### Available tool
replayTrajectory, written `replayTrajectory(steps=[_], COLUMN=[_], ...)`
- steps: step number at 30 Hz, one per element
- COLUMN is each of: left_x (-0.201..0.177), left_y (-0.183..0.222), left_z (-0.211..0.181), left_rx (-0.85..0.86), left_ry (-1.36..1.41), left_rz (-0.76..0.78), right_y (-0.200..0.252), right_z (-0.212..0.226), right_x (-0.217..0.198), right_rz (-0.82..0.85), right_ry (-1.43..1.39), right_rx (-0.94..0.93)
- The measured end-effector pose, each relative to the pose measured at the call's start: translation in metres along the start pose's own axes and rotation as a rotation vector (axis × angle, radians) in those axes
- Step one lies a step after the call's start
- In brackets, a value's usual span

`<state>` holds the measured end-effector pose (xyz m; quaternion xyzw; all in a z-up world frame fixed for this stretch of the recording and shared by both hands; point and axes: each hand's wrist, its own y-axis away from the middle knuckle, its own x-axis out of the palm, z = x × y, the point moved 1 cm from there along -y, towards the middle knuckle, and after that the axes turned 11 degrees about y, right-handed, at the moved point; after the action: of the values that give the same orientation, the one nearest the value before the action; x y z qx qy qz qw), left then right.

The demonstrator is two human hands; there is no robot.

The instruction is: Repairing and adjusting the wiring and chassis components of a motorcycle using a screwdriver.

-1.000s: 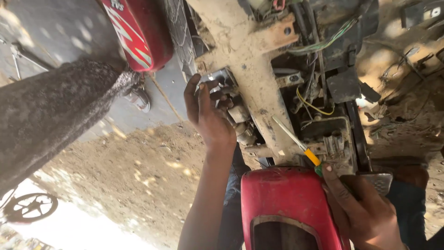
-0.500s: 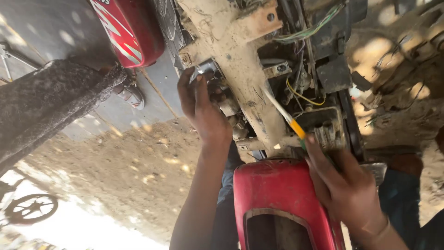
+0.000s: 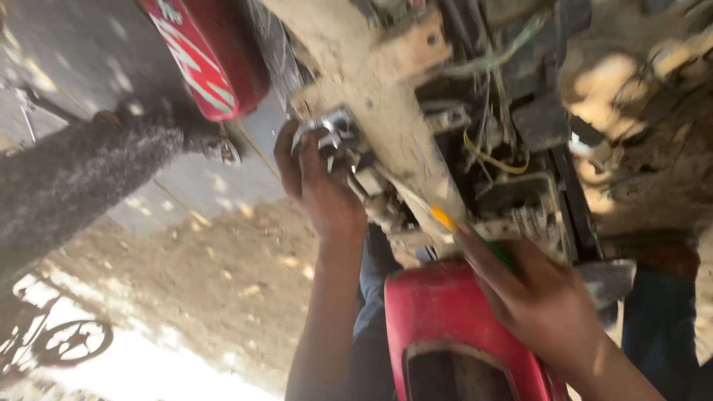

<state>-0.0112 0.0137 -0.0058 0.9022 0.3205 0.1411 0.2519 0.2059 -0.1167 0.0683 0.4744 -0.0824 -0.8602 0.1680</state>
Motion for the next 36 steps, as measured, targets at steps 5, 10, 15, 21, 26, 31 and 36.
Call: replayTrajectory(steps=[5, 10, 15, 21, 26, 31, 36], left_x=[-0.014, -0.008, -0.004, -0.009, -0.001, 0.007, -0.013], left_y=[0.005, 0.004, 0.007, 0.006, 0.013, 0.015, 0.008], left_z=[0.017, 0.017, 0.019, 0.029, 0.021, 0.013, 0.033], left_rx=[0.026, -0.007, 0.006, 0.089, 0.045, 0.021, 0.195], left_ry=[-0.048, 0.002, -0.012, -0.114, -0.156, -0.134, -0.202], left_rz=[-0.024, -0.002, 0.017, 0.079, 0.024, -0.003, 0.083], right_y=[0.045, 0.038, 0.001, 0.041, -0.002, 0.022, 0.022], right_z=[-0.005, 0.001, -0.007, -0.021, -0.009, -0.007, -0.002], right_x=[-0.004, -0.004, 0.006, 0.008, -0.003, 0.001, -0.001], right_rz=[-0.073, -0.034, -0.109, -0.055, 0.001, -0.165, -0.115], right_ry=[-0.009, 0.164, 0.234, 0.108, 0.072, 0.123, 0.196], right_rx=[0.106, 0.113, 0.038, 0.058, -0.038, -0.013, 0.032])
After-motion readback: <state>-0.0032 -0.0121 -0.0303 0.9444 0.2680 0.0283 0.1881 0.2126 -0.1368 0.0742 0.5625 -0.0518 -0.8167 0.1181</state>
